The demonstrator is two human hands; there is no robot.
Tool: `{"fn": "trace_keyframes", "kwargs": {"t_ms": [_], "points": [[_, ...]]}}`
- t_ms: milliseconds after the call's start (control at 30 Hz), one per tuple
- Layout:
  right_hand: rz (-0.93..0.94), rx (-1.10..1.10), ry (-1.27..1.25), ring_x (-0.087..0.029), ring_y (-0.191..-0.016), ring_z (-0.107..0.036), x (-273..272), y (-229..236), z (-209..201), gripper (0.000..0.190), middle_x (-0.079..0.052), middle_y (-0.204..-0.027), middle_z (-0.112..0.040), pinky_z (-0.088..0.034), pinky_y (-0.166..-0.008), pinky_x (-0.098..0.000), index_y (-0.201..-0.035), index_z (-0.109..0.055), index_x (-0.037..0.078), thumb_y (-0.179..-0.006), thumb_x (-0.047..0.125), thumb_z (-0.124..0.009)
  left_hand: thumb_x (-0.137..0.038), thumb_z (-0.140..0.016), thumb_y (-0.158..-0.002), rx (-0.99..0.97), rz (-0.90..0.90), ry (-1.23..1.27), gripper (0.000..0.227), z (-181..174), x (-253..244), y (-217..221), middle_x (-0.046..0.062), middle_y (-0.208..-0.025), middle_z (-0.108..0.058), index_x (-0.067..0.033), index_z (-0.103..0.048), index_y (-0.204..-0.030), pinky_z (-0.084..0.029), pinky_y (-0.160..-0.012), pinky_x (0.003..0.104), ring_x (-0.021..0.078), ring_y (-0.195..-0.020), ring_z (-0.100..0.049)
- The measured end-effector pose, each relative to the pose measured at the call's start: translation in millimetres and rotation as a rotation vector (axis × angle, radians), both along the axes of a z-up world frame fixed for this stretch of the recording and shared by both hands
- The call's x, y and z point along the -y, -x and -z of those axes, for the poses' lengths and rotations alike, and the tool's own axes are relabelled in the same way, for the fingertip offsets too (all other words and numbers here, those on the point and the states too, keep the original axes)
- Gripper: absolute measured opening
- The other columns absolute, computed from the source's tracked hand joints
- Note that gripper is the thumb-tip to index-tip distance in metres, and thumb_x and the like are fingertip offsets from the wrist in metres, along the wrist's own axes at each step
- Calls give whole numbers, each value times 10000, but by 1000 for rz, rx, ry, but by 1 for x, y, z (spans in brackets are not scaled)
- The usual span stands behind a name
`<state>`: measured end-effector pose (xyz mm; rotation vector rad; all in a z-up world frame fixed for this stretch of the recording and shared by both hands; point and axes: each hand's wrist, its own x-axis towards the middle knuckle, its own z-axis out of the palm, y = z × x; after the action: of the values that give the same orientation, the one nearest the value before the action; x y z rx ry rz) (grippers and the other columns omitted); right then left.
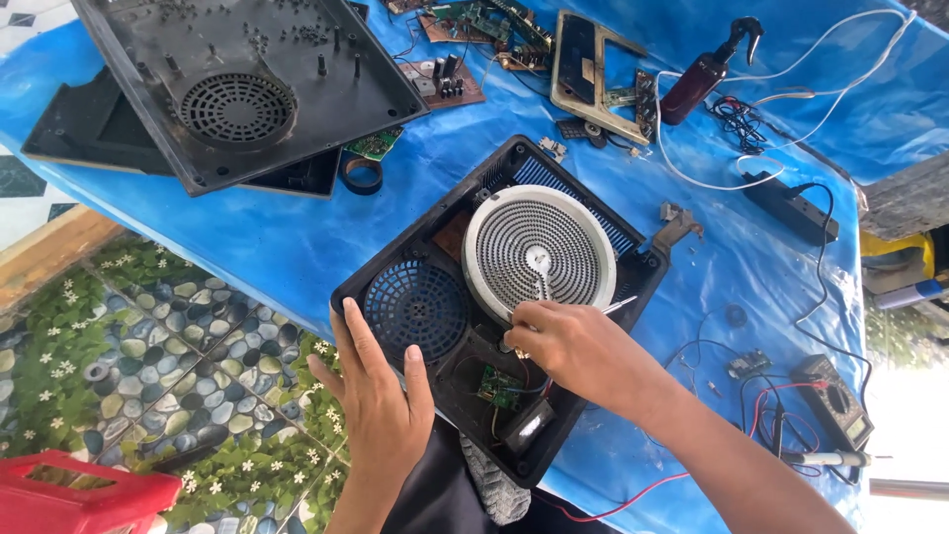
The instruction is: Disassembling an induction cooker and using a multimeter to diagnose electrical issues.
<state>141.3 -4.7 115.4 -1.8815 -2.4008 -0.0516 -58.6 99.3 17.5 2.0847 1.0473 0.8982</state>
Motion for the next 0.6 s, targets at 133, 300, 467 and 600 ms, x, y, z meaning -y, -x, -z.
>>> {"fn": "trace_keyframes", "kwargs": {"t_ms": [133, 300, 467, 600], "points": [[-3, -93, 25, -290, -788, -680, 2, -7, 4, 108, -118, -1025, -621, -536, -558, -425, -1039, -672, 5, -933, -19, -668, -288, -415, -1042, -6, -24, -29, 746, 2, 0, 0, 317, -1668, -225, 37, -88, -1629, -58, -1163, 757, 450, -1568, -178], [13, -68, -21, -307, -804, -675, 3, -6, -1, 105, -156, -1010, -639, -555, -571, -436, -1041, -661, -31, -939, -54, -659, -287, -402, -1046, 17, -19, -12, 735, 4, 0, -1, 299, -1679, -213, 29, -86, -1630, -20, -1184, 735, 442, -1576, -162], [-6, 4, -91, -288, -709, -602, 6, -2, -1, 75, -154, -985, -572, -495, -536, -436, -1035, -609, -21, -974, -66, -604, -280, -393, -1046, 17, -5, 18, 733, 2, 0, -2, 298, -1683, -193, 29, -73, -1629, -17, -1176, 742, 445, -1576, -145], [-63, 40, -147, -284, -729, -587, 6, 2, -3, 115, -168, -988, -558, -513, -557, -407, -1011, -615, -63, -935, -149, -629, -278, -386, -1044, 12, -6, 27, 732, 2, 0, -1, 303, -1679, -194, 21, -65, -1630, -27, -1170, 752, 447, -1574, -147]]}}
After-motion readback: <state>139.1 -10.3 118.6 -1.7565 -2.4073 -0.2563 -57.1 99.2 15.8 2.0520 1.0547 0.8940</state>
